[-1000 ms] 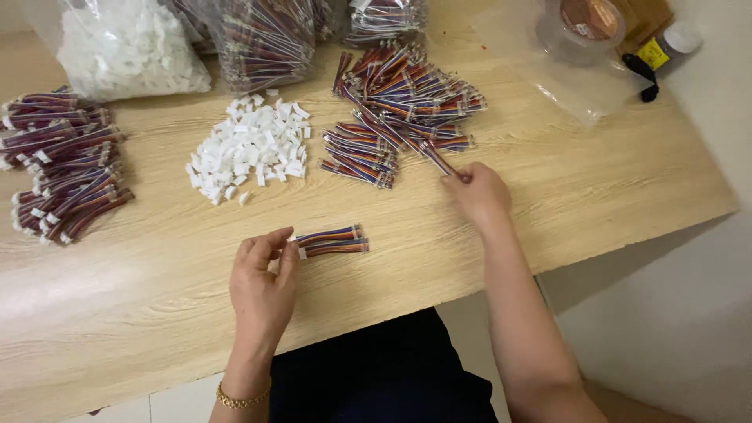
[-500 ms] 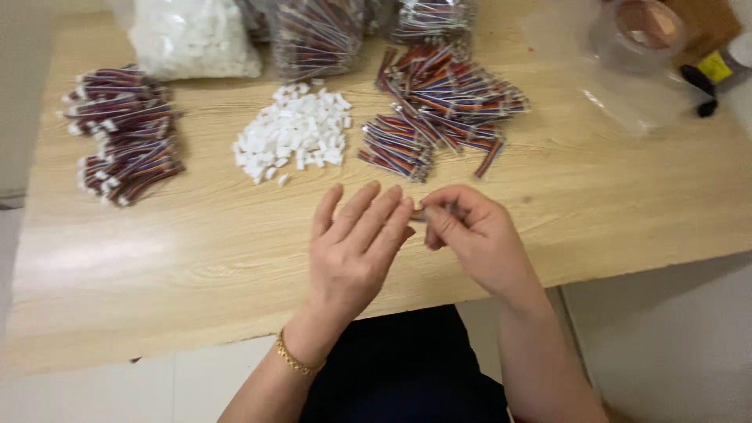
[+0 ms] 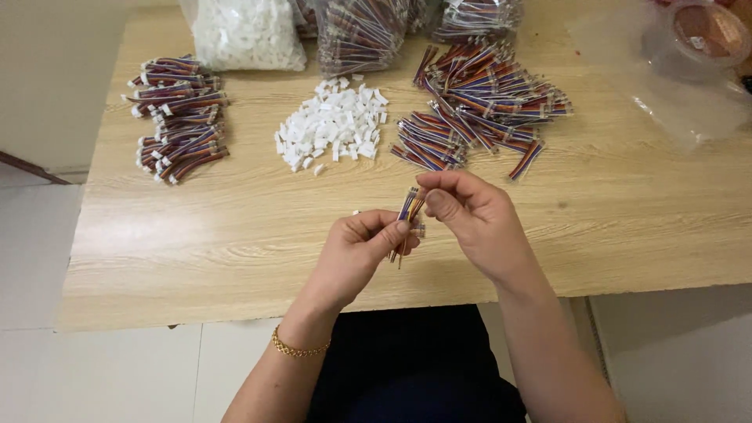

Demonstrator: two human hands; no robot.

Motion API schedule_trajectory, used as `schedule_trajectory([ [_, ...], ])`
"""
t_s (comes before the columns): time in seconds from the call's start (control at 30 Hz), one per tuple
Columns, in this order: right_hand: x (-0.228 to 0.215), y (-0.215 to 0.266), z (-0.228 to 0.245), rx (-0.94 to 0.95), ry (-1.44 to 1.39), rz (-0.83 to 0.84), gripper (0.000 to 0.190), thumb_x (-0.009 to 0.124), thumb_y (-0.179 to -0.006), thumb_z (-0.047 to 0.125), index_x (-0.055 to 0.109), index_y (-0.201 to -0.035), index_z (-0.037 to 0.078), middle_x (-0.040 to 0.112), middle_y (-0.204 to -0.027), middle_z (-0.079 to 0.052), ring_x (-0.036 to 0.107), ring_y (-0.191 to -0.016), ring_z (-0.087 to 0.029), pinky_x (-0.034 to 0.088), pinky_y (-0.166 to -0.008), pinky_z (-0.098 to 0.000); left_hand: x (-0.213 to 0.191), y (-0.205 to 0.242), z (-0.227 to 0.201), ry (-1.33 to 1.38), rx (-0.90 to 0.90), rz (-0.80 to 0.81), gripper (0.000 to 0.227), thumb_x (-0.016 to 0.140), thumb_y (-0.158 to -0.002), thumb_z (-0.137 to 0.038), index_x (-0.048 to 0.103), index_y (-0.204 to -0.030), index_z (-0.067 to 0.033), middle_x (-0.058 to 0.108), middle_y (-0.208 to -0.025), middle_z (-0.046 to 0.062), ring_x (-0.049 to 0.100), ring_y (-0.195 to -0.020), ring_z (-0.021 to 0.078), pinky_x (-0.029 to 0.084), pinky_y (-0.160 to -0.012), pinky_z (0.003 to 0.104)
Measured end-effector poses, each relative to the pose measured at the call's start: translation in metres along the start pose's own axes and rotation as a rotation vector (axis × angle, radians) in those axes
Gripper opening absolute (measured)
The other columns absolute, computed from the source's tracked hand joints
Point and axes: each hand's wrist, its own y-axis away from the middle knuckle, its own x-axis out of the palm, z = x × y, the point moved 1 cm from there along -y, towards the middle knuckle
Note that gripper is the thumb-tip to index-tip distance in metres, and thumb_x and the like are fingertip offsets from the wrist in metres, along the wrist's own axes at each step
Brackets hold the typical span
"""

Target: Assembling wire harnesses by manually attaching plastic connectors to wire bundles.

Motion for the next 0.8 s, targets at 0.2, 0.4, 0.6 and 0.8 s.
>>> schedule_trajectory([
  [0.2, 0.006, -0.001, 0.014, -0.015, 0.084, -0.02, 0.016, 0.07, -0.09, 0.01, 0.071, -0.101, 0.0, 0.063, -0.071, -0.007, 0.056, -0.07, -0.011, 0.048, -0.066, -0.0227, 0.003, 0.002, 0.003, 0.09, -0.027, 0.006, 0.018, 0.067, -0.091, -0.014, 0.07, -0.099, 0.0023, 0.07, -0.072, 0.01, 0.065, -0.067, 0.0118, 0.053, -0.066, 0.023],
  [0.4, 0.009, 0.003, 0.017, 0.002, 0.133, -0.033, 0.01, 0.072, -0.087, 0.008, 0.073, -0.095, 0.002, 0.067, -0.068, -0.007, 0.057, -0.067, -0.01, 0.05, -0.065, -0.0234, 0.002, -0.005, 0.023, -0.083, -0.003, -0.027, 0.022, 0.076, -0.084, -0.018, 0.072, -0.098, -0.0011, 0.071, -0.073, 0.008, 0.063, -0.07, 0.0092, 0.051, -0.06, 0.021],
  [0.6, 0.007, 0.002, 0.02, 0.023, 0.129, 0.002, 0.01, 0.073, -0.087, 0.009, 0.073, -0.093, 0.001, 0.065, -0.066, -0.006, 0.057, -0.065, -0.009, 0.05, -0.064, -0.0229, 0.001, 0.001, 0.002, 0.032, -0.009, 0.001, 0.015, 0.071, -0.088, -0.014, 0.072, -0.094, -0.0001, 0.069, -0.071, 0.005, 0.062, -0.068, 0.0082, 0.052, -0.067, 0.021],
  [0.8, 0.007, 0.001, 0.02, -0.008, 0.156, 0.008, 0.009, 0.072, -0.088, 0.01, 0.073, -0.093, 0.003, 0.062, -0.063, -0.005, 0.053, -0.065, -0.008, 0.049, -0.062, -0.0224, 0.0, 0.002, 0.004, -0.008, -0.005, 0.024, 0.014, 0.068, -0.091, -0.014, 0.072, -0.094, -0.0004, 0.068, -0.07, 0.005, 0.061, -0.068, 0.0089, 0.052, -0.066, 0.022],
])
